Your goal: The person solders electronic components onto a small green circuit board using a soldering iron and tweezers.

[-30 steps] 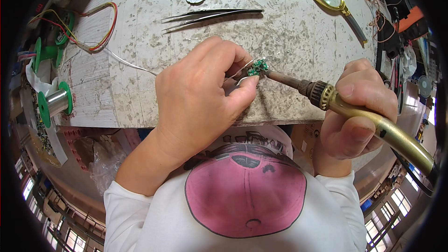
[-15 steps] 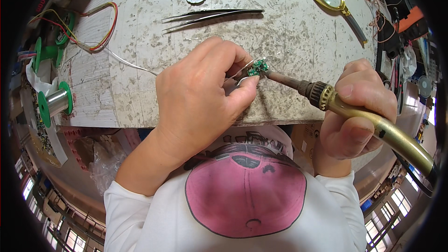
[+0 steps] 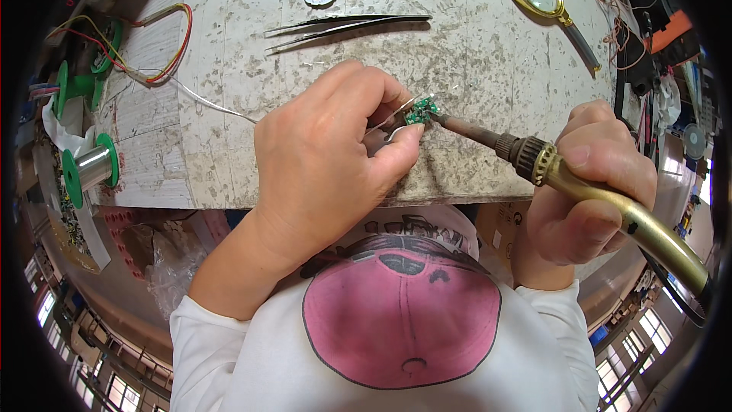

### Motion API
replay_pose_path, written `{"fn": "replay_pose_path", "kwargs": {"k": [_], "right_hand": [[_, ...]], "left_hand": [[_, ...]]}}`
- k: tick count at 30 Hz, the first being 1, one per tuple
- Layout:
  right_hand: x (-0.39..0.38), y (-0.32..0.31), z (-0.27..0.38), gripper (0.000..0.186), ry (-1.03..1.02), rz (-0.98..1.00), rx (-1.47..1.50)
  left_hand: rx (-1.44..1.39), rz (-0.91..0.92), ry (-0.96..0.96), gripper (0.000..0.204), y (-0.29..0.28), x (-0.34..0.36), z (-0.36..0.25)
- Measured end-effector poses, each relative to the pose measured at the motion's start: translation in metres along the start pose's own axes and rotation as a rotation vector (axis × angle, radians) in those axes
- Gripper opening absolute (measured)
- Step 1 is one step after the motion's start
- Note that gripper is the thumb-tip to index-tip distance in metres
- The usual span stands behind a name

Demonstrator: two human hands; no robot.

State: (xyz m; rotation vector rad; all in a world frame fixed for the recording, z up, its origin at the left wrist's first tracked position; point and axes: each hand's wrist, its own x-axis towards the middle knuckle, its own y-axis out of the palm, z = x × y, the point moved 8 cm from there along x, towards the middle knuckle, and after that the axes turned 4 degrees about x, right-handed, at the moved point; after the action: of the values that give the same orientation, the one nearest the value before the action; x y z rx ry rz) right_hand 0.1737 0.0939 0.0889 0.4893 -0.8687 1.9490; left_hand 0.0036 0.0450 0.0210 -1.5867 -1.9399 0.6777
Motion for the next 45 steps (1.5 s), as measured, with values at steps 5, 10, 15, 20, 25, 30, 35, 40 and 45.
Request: {"fn": "replay_pose_path", "kwargs": {"k": [5,10,15,20,25,30,35,40,45], "right_hand": [[-0.001,-0.001,0.0,0.05,0.005,-0.022,-0.008],[0.0,0.002,0.0,0.05,-0.028,0.041,-0.037],[0.0,0.003,-0.002,0.051,-0.01,0.042,-0.014],[0.0,0.003,-0.002,0.051,-0.011,0.034,-0.025],[0.0,0.003,-0.001,0.051,-0.008,0.04,-0.055],[0.001,0.0,0.002,0.05,0.002,0.062,-0.023],[0.0,-0.001,0.004,0.05,0.007,0.057,-0.037],[-0.002,-0.005,0.008,0.05,0.024,0.026,-0.066],[-0.006,-0.009,0.008,0.05,0.034,-0.066,-0.027]], "left_hand": [[0.0,-0.004,0.003,0.018,0.0,0.0,0.0],[-0.001,-0.001,0.003,0.018,0.0,0.0,0.0],[-0.014,0.002,0.002,0.018,0.0,0.0,0.0],[-0.009,0.017,-0.008,0.018,0.001,0.0,0.0],[-0.018,0.008,-0.006,0.018,0.001,0.0,0.001],[-0.011,0.003,0.0,0.018,0.001,0.0,0.001],[0.008,-0.002,0.005,0.018,0.0,0.0,0.001],[-0.001,-0.013,0.009,0.019,0.0,0.001,0.001],[0.002,-0.016,0.003,0.018,-0.001,0.001,0.001]]}}
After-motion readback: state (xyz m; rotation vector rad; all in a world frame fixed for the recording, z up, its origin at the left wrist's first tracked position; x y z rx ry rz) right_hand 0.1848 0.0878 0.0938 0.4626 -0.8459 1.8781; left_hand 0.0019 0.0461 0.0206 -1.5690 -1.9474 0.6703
